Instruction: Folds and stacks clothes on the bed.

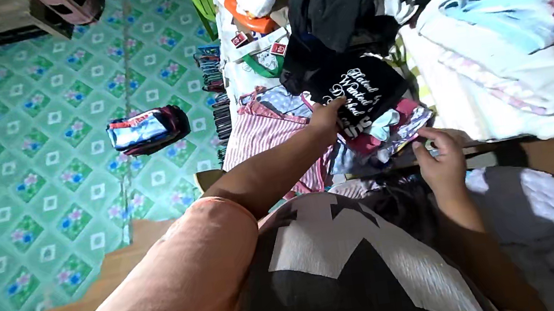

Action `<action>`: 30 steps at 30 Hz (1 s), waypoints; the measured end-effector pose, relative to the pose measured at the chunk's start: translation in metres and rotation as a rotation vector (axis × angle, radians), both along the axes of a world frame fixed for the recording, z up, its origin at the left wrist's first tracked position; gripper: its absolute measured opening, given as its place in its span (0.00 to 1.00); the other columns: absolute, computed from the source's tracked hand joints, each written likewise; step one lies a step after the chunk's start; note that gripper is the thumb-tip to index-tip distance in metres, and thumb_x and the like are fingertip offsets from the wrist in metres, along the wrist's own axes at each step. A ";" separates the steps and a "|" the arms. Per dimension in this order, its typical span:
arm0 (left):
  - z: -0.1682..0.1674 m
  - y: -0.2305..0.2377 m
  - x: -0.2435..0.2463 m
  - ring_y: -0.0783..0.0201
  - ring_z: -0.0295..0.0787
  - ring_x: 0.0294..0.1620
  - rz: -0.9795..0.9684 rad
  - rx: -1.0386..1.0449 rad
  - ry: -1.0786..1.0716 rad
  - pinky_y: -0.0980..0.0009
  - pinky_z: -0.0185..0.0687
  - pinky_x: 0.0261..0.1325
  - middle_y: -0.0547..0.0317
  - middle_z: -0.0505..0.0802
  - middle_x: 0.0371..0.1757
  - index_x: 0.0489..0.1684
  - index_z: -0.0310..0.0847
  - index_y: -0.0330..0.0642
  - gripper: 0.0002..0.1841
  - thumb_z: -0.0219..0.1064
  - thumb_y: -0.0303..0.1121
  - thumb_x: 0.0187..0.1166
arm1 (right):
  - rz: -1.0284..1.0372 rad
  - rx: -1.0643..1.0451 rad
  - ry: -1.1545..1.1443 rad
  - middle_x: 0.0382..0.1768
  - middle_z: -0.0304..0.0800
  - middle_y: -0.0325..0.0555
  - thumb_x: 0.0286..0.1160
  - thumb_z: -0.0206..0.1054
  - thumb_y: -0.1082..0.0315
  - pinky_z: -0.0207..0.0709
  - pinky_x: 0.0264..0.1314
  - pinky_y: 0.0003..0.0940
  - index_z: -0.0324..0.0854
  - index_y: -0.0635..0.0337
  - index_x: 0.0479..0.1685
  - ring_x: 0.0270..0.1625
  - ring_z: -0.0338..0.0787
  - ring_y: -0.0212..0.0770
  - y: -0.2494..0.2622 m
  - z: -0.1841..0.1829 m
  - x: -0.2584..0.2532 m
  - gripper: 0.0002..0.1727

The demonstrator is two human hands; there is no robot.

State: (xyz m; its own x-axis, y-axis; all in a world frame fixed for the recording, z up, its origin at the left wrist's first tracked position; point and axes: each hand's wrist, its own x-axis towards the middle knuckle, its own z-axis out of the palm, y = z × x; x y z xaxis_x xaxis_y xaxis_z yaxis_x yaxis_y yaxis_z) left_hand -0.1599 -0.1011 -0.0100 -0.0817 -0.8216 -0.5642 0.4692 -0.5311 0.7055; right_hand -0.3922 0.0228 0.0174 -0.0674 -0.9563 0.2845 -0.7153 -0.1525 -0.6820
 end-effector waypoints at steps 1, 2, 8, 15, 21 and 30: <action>0.007 0.003 -0.005 0.51 0.85 0.66 0.025 0.007 0.022 0.53 0.85 0.66 0.40 0.83 0.70 0.87 0.50 0.36 0.36 0.66 0.40 0.85 | 0.017 -0.034 -0.011 0.65 0.86 0.64 0.79 0.65 0.68 0.76 0.74 0.54 0.84 0.70 0.63 0.70 0.83 0.57 -0.007 0.007 0.005 0.18; 0.013 0.005 -0.009 0.51 0.85 0.65 0.045 0.007 0.033 0.54 0.85 0.66 0.40 0.83 0.70 0.86 0.53 0.35 0.35 0.66 0.40 0.85 | 0.041 -0.081 -0.026 0.66 0.85 0.66 0.78 0.66 0.68 0.77 0.74 0.54 0.83 0.71 0.64 0.71 0.83 0.58 -0.017 0.013 0.011 0.20; -0.001 0.016 -0.013 0.50 0.80 0.73 0.143 -0.021 -0.113 0.50 0.80 0.72 0.40 0.78 0.77 0.90 0.43 0.43 0.42 0.71 0.36 0.82 | 0.261 -0.170 0.162 0.75 0.79 0.65 0.85 0.60 0.60 0.64 0.86 0.58 0.78 0.68 0.73 0.82 0.74 0.61 -0.102 0.047 0.077 0.24; -0.005 0.033 0.014 0.50 0.86 0.62 -0.084 -0.017 -0.102 0.52 0.84 0.62 0.38 0.83 0.70 0.90 0.49 0.40 0.38 0.68 0.29 0.81 | 0.310 0.187 0.615 0.92 0.58 0.56 0.84 0.56 0.37 0.48 0.76 0.89 0.70 0.41 0.87 0.91 0.51 0.75 -0.158 -0.014 0.117 0.35; -0.012 0.082 0.108 0.52 0.84 0.69 -0.216 -0.528 -0.627 0.58 0.84 0.69 0.37 0.81 0.75 0.79 0.72 0.32 0.26 0.66 0.29 0.82 | 0.324 0.170 0.559 0.90 0.60 0.61 0.85 0.56 0.40 0.53 0.74 0.87 0.71 0.47 0.86 0.89 0.57 0.77 -0.170 -0.023 0.104 0.34; -0.067 0.117 0.281 0.43 0.76 0.78 -0.077 0.072 -0.796 0.43 0.74 0.77 0.37 0.77 0.80 0.85 0.66 0.40 0.37 0.73 0.47 0.78 | 0.347 0.204 0.569 0.90 0.55 0.67 0.86 0.55 0.41 0.48 0.76 0.89 0.68 0.54 0.87 0.89 0.51 0.81 -0.162 -0.014 0.112 0.36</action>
State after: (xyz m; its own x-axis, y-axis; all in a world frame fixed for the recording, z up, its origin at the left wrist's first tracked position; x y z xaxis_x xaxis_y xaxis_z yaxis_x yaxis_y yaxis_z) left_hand 0.1211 0.0160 -0.0766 0.3129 -0.7892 -0.5284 -0.1998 -0.5986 0.7757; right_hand -0.2807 -0.1392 0.0037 0.3578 -0.9338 -0.0030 -0.9032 -0.3452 -0.2549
